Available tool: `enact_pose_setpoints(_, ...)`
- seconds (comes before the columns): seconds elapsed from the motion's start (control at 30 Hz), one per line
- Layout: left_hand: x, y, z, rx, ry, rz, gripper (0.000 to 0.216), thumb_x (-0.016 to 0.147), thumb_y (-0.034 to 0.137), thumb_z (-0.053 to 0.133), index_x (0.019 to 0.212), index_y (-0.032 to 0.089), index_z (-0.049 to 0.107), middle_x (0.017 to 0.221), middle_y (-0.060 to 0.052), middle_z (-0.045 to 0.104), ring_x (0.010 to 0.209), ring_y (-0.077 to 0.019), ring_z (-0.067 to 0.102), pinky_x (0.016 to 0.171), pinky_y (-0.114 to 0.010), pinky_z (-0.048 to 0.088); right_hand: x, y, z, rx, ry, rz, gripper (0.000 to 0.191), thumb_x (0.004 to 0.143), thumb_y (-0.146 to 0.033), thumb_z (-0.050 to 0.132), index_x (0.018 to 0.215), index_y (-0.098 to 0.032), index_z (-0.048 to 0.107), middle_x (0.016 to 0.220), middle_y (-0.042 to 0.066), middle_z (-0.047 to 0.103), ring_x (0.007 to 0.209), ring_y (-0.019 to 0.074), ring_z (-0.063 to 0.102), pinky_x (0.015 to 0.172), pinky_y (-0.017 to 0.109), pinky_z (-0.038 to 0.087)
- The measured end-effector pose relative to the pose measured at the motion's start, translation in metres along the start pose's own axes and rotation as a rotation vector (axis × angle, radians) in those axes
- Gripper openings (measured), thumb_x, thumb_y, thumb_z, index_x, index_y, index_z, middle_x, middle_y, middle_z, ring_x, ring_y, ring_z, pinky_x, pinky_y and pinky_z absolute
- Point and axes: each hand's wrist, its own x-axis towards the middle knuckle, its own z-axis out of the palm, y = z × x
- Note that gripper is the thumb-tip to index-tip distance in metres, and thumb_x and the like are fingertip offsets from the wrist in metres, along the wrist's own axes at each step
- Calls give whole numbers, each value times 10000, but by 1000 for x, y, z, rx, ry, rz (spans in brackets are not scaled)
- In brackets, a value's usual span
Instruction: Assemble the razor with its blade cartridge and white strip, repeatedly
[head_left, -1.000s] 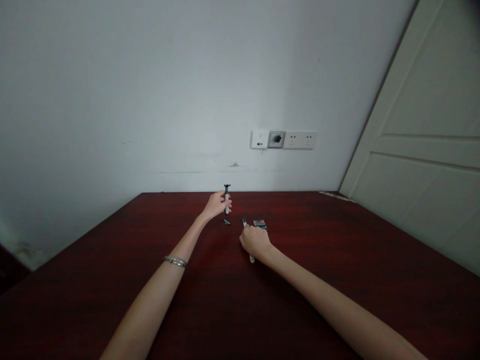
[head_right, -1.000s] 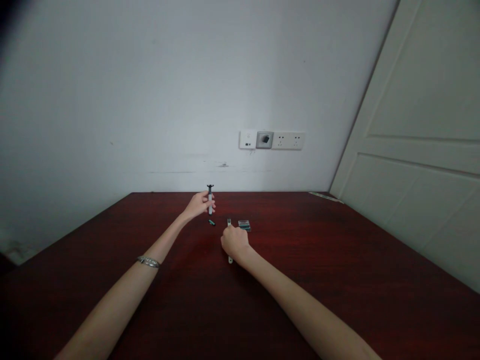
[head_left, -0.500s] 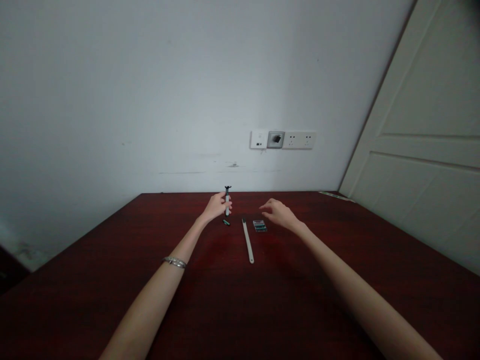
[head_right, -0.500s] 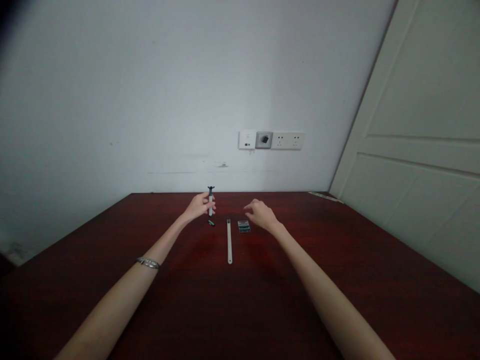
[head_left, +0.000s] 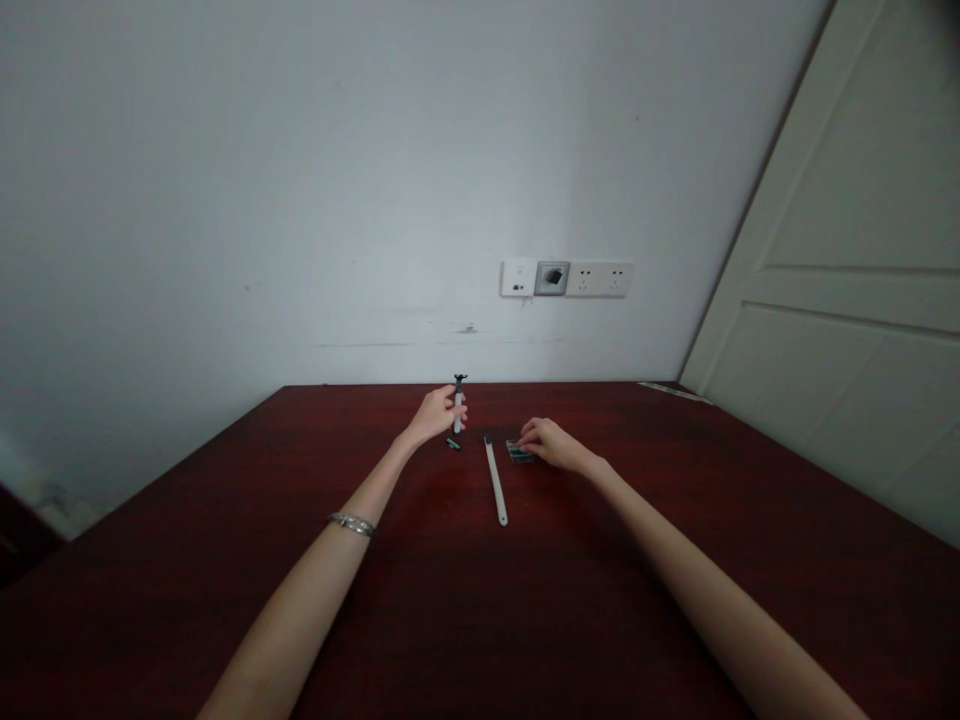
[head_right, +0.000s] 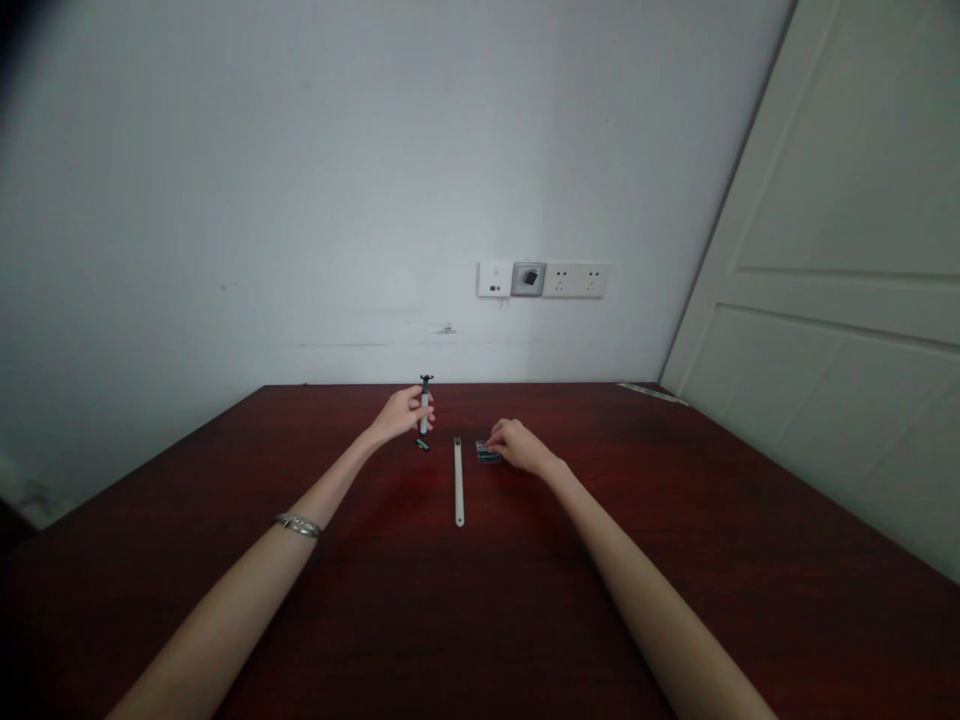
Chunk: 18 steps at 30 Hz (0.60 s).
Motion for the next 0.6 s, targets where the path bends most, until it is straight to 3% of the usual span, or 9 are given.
enact_pose_setpoints(0.6,0,-1,1,29,-18,9,112,760,88,530,854,129,483,621,-20,606,456,-119,595,422,-198,467,1,7,8,63,20,-44,196,805,-246,550,830,-180,733,930,68,648,845,153,581,811,239,417)
